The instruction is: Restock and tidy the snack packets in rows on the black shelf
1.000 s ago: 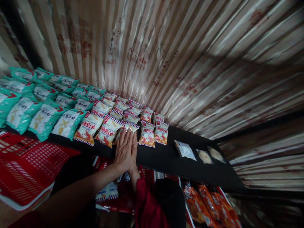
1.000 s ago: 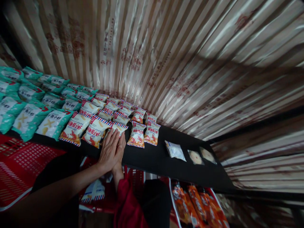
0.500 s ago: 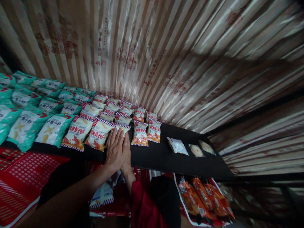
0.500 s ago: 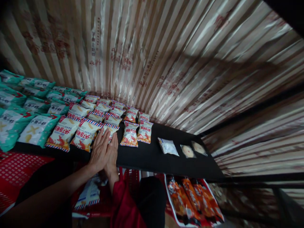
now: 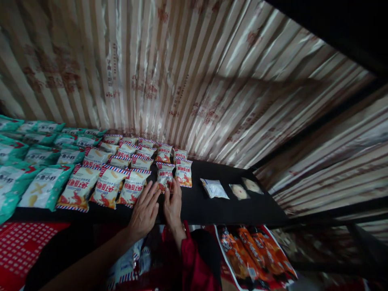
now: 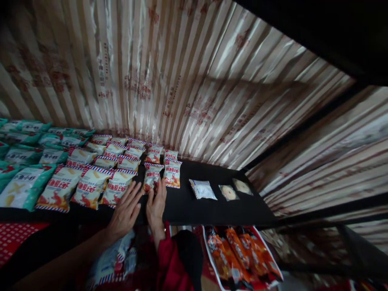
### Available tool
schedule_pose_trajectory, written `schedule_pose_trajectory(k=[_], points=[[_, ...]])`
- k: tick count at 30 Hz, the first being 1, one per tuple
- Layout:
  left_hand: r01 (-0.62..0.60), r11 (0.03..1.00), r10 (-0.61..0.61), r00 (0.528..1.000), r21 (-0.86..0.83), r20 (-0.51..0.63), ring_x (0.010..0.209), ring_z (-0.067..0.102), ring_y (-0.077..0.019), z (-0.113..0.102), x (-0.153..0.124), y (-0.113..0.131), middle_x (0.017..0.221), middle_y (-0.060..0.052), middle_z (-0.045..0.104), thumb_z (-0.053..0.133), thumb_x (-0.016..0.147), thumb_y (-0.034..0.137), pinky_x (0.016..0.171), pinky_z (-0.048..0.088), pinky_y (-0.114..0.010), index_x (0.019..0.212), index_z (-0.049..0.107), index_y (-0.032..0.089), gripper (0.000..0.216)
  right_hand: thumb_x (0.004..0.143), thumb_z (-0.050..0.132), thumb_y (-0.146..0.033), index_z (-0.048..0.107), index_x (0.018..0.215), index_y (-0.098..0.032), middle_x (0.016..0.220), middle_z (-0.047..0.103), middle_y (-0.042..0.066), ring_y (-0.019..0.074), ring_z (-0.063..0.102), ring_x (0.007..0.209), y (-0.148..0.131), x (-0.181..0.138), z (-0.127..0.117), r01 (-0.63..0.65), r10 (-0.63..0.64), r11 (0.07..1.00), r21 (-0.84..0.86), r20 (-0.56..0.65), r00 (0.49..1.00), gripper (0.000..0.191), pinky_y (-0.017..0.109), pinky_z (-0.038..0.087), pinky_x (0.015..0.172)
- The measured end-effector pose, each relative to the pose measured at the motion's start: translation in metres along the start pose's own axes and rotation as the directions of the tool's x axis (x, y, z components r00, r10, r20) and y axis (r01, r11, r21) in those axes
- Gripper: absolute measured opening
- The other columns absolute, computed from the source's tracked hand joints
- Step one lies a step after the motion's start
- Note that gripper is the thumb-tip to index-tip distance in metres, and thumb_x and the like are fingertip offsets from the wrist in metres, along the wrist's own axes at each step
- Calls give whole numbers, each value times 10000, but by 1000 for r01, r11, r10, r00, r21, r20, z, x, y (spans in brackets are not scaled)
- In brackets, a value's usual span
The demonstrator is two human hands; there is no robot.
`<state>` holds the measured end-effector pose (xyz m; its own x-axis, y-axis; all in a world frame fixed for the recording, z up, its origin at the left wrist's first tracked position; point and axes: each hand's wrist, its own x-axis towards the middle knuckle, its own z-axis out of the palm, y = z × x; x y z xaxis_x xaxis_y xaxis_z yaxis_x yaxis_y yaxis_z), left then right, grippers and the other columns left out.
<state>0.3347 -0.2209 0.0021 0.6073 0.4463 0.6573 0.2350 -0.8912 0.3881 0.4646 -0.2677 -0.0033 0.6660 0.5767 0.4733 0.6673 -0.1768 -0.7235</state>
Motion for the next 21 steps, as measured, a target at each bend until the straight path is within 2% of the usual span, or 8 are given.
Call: schedule_pose_trajectory(k=[3, 8, 10, 15, 18, 21], points=[[-15, 1000, 16, 999, -10, 43, 1423, 219, -228, 14, 2, 3, 1484, -120, 373, 343, 920, 146, 1109, 351, -449, 1363, 427, 148, 450, 926, 374, -394, 522, 1290, -123, 1352, 514, 182, 257, 422, 1311, 11, 12, -6, 16, -16, 1000, -14, 8, 1000, 477, 500, 371, 1057], [119, 992, -121, 991, 32, 62, 1438, 152, -245, 26, 19, 3, 1533, -133, 266, 344, 884, 115, 1119, 327, -472, 1364, 421, 122, 486, 917, 376, -358, 546, 1266, -98, 1297, 565, 185, 261, 500, 1239, 18, 24, -7, 20, -19, 1000, -13, 73, 997, 468, 482, 399, 1040], [131, 990, -136, 987, 59, 81, 1444, 107, -252, 30, 27, 2, 1544, -135, 234, 342, 867, 94, 1130, 306, -477, 1364, 420, 107, 503, 909, 393, -352, 565, 1249, -105, 1275, 585, 179, 260, 526, 1210, 20, 25, -6, 39, -39, 999, -5, 95, 995, 454, 475, 417, 1027], [128, 987, -135, 989, 93, 65, 1447, 83, -250, 46, 61, -7, 1524, -141, 286, 330, 884, 114, 1144, 278, -482, 1359, 430, 88, 486, 898, 408, -296, 613, 1198, -136, 1238, 616, 159, 245, 549, 1185, 26, 36, -7, 92, -94, 996, 17, 137, 986, 398, 456, 438, 1013], [175, 978, -182, 982, 114, 55, 1441, 123, -250, 57, 87, -14, 1507, -148, 320, 341, 874, 124, 1149, 274, -467, 1334, 458, 77, 477, 885, 401, -245, 610, 1198, -130, 1239, 614, 158, 237, 546, 1186, 23, 60, -9, 109, -114, 993, 42, 132, 985, 393, 444, 423, 1031], [231, 966, -240, 969, 115, 67, 1433, 161, -259, 65, 107, -16, 1483, -137, 371, 377, 853, 148, 1139, 278, -486, 1302, 497, 110, 466, 881, 395, -219, 586, 1222, -127, 1256, 603, 151, 232, 535, 1199, 14, 97, -8, 101, -107, 994, 51, 118, 987, 402, 428, 402, 1050]])
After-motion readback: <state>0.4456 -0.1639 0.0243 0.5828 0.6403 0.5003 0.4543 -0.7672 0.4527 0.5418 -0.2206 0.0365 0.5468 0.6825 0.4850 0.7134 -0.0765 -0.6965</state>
